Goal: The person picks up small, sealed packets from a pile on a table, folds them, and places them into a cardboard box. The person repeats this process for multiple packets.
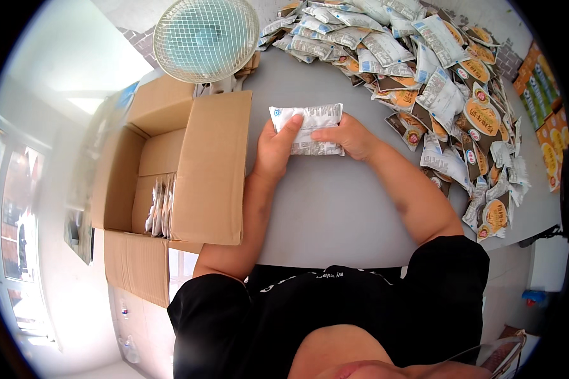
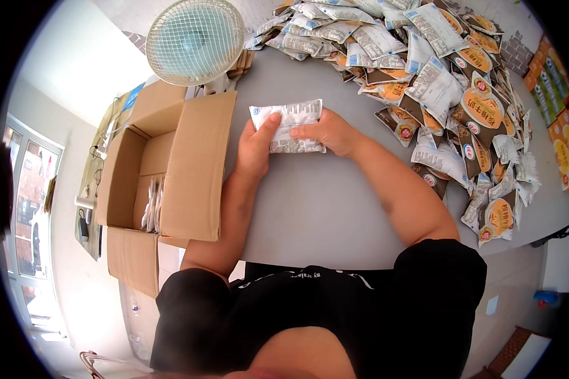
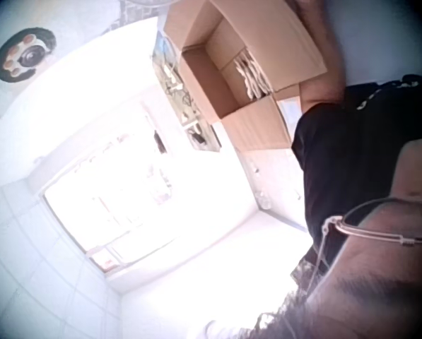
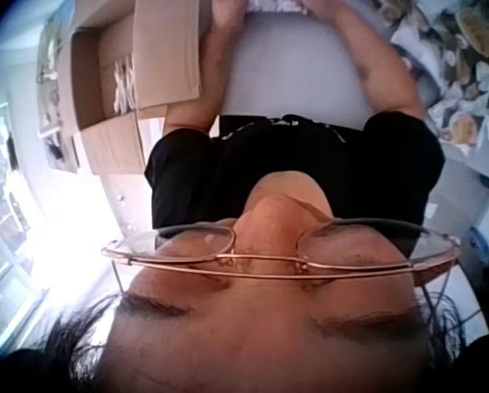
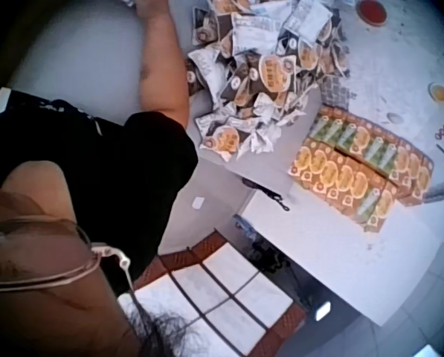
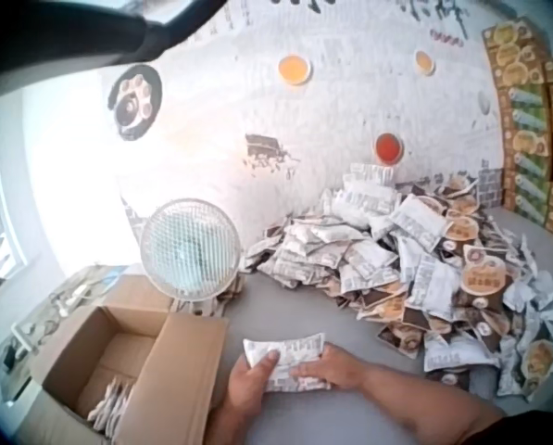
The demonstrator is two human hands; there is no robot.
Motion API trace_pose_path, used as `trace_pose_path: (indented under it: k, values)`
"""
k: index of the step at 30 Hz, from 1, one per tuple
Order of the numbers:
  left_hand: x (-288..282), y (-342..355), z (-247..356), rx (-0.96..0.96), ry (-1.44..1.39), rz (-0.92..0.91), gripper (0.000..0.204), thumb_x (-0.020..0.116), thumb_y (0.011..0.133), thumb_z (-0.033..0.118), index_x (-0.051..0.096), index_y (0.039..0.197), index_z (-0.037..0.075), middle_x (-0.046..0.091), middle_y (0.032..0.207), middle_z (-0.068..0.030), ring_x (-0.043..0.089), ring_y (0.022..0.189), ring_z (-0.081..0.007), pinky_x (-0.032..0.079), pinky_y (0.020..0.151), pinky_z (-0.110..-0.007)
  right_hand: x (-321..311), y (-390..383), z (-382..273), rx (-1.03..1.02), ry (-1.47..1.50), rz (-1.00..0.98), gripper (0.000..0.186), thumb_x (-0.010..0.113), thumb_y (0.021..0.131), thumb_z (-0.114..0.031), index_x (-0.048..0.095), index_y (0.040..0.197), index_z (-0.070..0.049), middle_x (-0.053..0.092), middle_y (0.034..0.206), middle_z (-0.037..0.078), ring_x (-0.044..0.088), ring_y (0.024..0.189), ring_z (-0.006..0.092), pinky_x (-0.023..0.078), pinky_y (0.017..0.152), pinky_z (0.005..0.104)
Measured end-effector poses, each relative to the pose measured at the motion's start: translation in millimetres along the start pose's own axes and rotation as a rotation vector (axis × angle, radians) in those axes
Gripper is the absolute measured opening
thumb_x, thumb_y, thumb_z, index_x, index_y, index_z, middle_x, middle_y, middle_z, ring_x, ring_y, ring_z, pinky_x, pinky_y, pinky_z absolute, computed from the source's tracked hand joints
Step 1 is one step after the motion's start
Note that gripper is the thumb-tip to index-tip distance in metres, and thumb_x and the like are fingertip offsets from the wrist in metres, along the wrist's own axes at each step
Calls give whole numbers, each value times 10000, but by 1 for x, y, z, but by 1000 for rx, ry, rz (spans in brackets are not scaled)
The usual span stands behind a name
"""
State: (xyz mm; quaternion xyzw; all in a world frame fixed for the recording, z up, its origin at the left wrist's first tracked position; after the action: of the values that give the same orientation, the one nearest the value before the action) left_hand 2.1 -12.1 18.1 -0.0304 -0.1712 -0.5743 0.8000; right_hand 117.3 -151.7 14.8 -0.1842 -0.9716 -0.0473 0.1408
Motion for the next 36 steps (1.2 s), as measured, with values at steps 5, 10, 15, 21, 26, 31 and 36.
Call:
trace_pose_path:
  k: [5,10,15,21,26,31,36]
  values:
    - [-9,-5,-7,20,108,211,372,565,970,287,538,1170,-26,618,1074,-86,588,980,-132,494,818,-295,-4,4,2,45,38,-17,406,693,804,-44,589,1197,-34,662,1120,79,636,998,170,505,901,330]
    - [-13,-18,-10,292,459,414,424,625,930,274,522,1169,-60,610,1072,-110,587,992,-170,496,822,-317,-8,2,4,131,-74,-135,445,719,766,-54,598,1193,-28,665,1116,89,640,998,178,510,891,332]
    - [6,-63,12,147,811,194,457,701,868,284,567,1178,-24,639,1059,-145,623,962,-217,500,824,-324,-6,-9,-7,259,-240,-300,451,733,750,-71,608,1180,-15,674,1093,96,647,967,177,515,872,316]
    - [24,-120,48,-244,949,-20,495,767,790,347,626,1110,-4,668,1002,-130,636,919,-217,492,817,-320,15,-19,-19,388,-400,-535,429,773,740,-161,647,1122,-12,687,1060,86,647,941,164,516,837,300]
    - [27,-136,67,-408,881,-272,526,781,767,371,620,1099,-4,668,1027,-133,628,951,-214,475,849,-318,48,-32,-32,360,-601,-704,420,784,750,-245,668,1086,-21,697,1004,67,642,905,146,506,798,284]
    - [40,-158,65,-412,844,-258,494,758,802,327,607,1151,11,670,1030,-135,622,973,-207,470,865,-324,70,-50,-63,175,-780,-769,369,738,814,-296,671,1053,-23,689,925,51,632,811,130,500,739,273]
    - [48,-192,68,-330,652,-34,407,692,883,208,584,1234,32,665,1067,-79,600,988,-166,467,897,-319,46,-41,-78,-26,-267,-541,265,613,920,-275,663,1033,-41,673,903,49,620,768,117,497,681,257]
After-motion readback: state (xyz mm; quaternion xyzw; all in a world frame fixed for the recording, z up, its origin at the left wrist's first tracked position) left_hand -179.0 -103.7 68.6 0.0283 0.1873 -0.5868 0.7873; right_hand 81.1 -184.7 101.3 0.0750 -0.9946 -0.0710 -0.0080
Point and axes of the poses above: each hand's wrist, its own y-axis towards the middle knuckle, its own x-axis out of the palm, z = x × y, the point moved 1 cm from there along y, towards the middle knuckle
